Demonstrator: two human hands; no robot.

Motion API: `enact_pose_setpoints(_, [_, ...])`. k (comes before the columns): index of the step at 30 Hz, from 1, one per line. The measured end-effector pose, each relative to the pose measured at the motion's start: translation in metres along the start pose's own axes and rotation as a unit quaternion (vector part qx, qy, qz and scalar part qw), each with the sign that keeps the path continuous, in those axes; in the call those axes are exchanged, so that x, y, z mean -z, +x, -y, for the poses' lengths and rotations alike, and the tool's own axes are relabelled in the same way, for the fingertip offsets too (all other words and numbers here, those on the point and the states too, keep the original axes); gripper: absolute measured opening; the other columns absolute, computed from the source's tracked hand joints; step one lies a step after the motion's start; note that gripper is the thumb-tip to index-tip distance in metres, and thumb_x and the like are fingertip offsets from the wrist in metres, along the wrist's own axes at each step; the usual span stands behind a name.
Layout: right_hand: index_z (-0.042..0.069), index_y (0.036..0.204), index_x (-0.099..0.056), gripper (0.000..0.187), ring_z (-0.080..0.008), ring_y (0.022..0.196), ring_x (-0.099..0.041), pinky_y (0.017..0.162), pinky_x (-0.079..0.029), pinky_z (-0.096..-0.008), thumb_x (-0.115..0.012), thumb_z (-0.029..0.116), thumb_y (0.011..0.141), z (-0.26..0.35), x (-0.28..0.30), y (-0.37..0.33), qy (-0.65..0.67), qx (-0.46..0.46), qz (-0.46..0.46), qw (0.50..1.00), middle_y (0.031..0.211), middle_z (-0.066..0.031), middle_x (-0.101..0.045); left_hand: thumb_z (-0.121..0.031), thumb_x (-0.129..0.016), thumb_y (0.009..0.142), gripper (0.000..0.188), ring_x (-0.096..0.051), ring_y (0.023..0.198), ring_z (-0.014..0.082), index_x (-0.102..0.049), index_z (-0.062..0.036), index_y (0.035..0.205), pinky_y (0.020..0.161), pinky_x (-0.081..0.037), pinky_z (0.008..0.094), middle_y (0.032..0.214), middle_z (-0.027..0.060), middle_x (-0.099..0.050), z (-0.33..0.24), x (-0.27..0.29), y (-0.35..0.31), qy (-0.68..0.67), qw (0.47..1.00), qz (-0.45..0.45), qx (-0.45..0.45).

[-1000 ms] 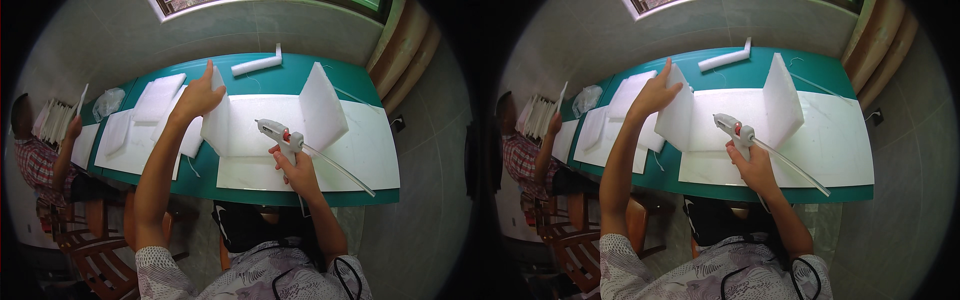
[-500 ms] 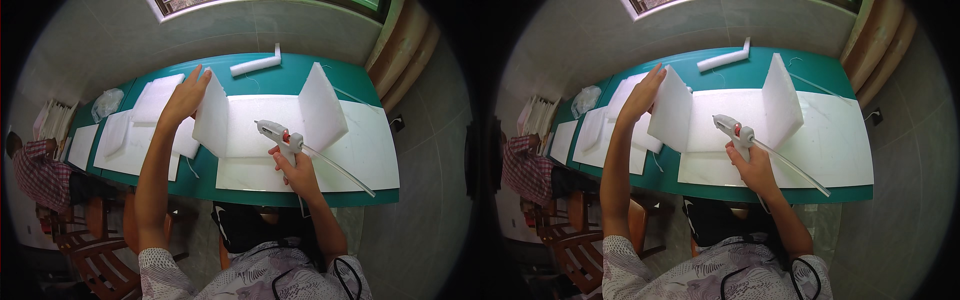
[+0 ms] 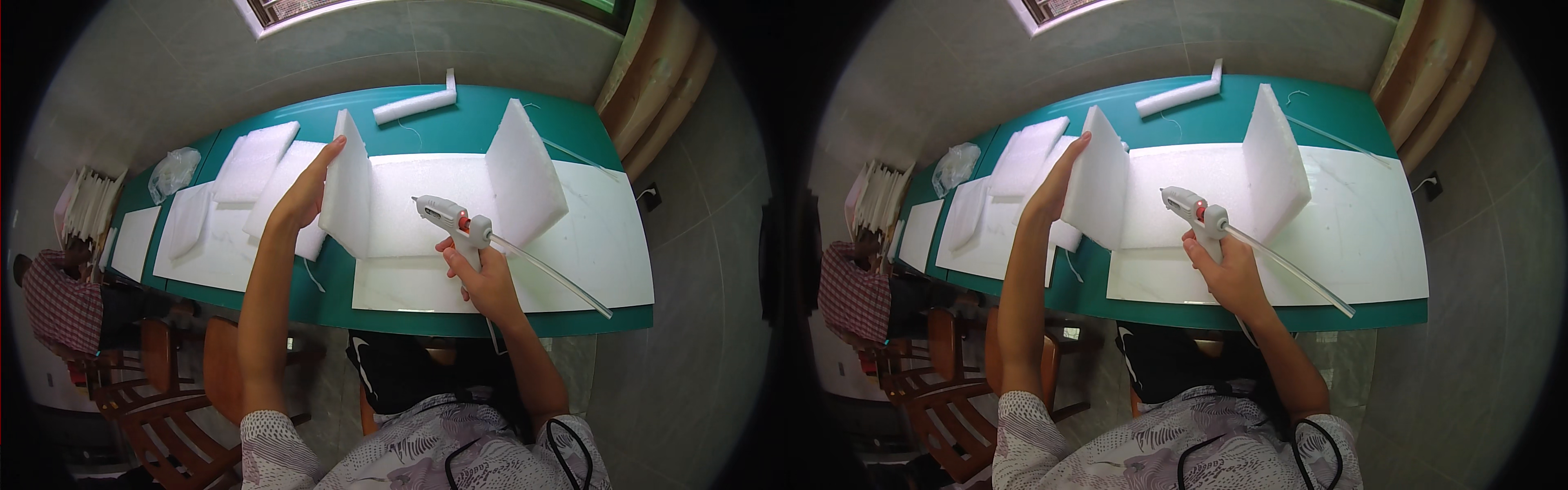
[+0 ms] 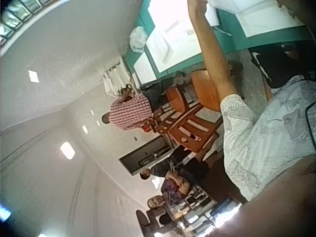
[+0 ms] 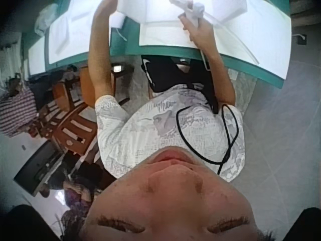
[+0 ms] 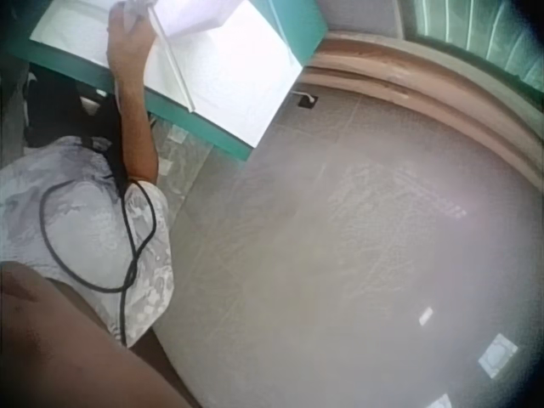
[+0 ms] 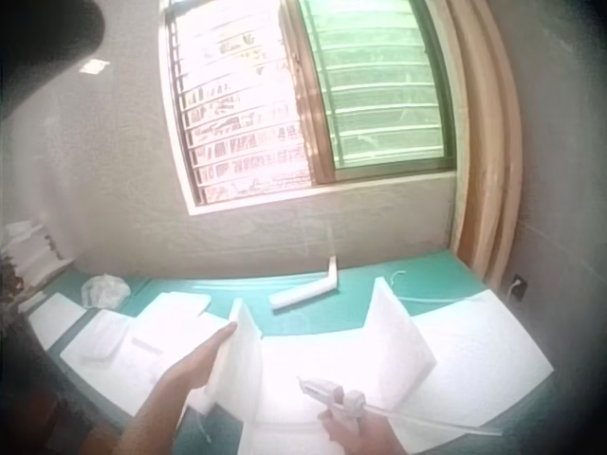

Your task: The person positions and holds foam panels together by hand while hot glue is applied with a glue gun to join the pieces.

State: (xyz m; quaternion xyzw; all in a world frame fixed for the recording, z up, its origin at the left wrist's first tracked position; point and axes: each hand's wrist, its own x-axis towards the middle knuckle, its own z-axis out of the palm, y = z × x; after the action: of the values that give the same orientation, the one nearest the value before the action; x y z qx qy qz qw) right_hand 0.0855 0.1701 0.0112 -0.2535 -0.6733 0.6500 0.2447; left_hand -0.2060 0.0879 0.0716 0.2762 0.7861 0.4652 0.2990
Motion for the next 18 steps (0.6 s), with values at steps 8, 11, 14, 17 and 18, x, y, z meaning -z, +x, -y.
enact_pose_setpoints(8, [0.004,0.103,-0.067,0.026,-0.0077,0.049,-0.049,0.048,-0.04,-0.0268,-0.063,0.028,0.094,0.004,-0.003,0.0,-0.001,-0.009,0.003,1.0,0.067,-0.0009,-0.058,-0.082,-0.044,0.078,0.1,-0.06,0.114,0.0328,-0.043,-0.0062,0.142,0.086,-0.052,0.0479,0.123,0.0229,-0.056,-0.007,-0.005,-0.006,0.016,1.0,-0.006,0.012])
enact_pose_setpoints(11, [0.004,0.103,-0.067,0.026,-0.0075,0.049,-0.049,0.048,-0.04,-0.0265,-0.063,0.028,0.094,0.001,-0.003,0.001,-0.003,0.002,0.007,1.0,0.067,-0.0006,-0.058,-0.084,-0.048,0.075,0.119,-0.037,0.135,0.0479,-0.019,0.0024,0.152,0.1,-0.041,0.0614,0.143,0.0331,-0.036,-0.012,-0.002,-0.01,-0.006,0.998,0.065,0.013])
enact_pose_setpoints(14, [0.004,0.103,-0.067,0.026,-0.0076,0.049,-0.049,0.047,-0.04,-0.0265,-0.062,0.029,0.094,0.007,-0.004,0.001,-0.003,-0.009,0.013,1.0,0.067,-0.0006,-0.058,-0.085,-0.047,0.075,0.119,-0.041,0.132,0.0492,-0.021,0.0026,0.151,0.097,-0.043,0.0607,0.143,0.0335,-0.037,-0.013,-0.002,-0.01,0.001,0.999,0.053,0.005])
enact_pose_setpoints(17, [0.004,0.103,-0.067,0.027,-0.0075,0.048,-0.049,0.047,-0.04,-0.0263,-0.062,0.029,0.094,0.009,-0.004,0.001,0.003,-0.014,0.016,1.0,0.067,-0.0008,-0.059,-0.086,-0.046,0.074,0.118,-0.045,0.127,0.0517,-0.024,0.0027,0.15,0.094,-0.045,0.0606,0.142,0.0342,-0.038,-0.016,-0.001,-0.012,0.024,0.999,0.048,-0.004])
enact_pose_setpoints(18, [0.004,0.103,-0.067,0.027,-0.0075,0.048,-0.049,0.047,-0.04,-0.0263,-0.062,0.029,0.094,0.008,-0.004,0.001,0.003,-0.013,0.016,1.0,0.067,-0.0008,-0.059,-0.086,-0.046,0.074,0.118,-0.046,0.125,0.0527,-0.025,0.0027,0.15,0.092,-0.046,0.0613,0.141,0.0346,-0.038,-0.018,-0.004,-0.015,0.026,0.999,0.034,-0.004])
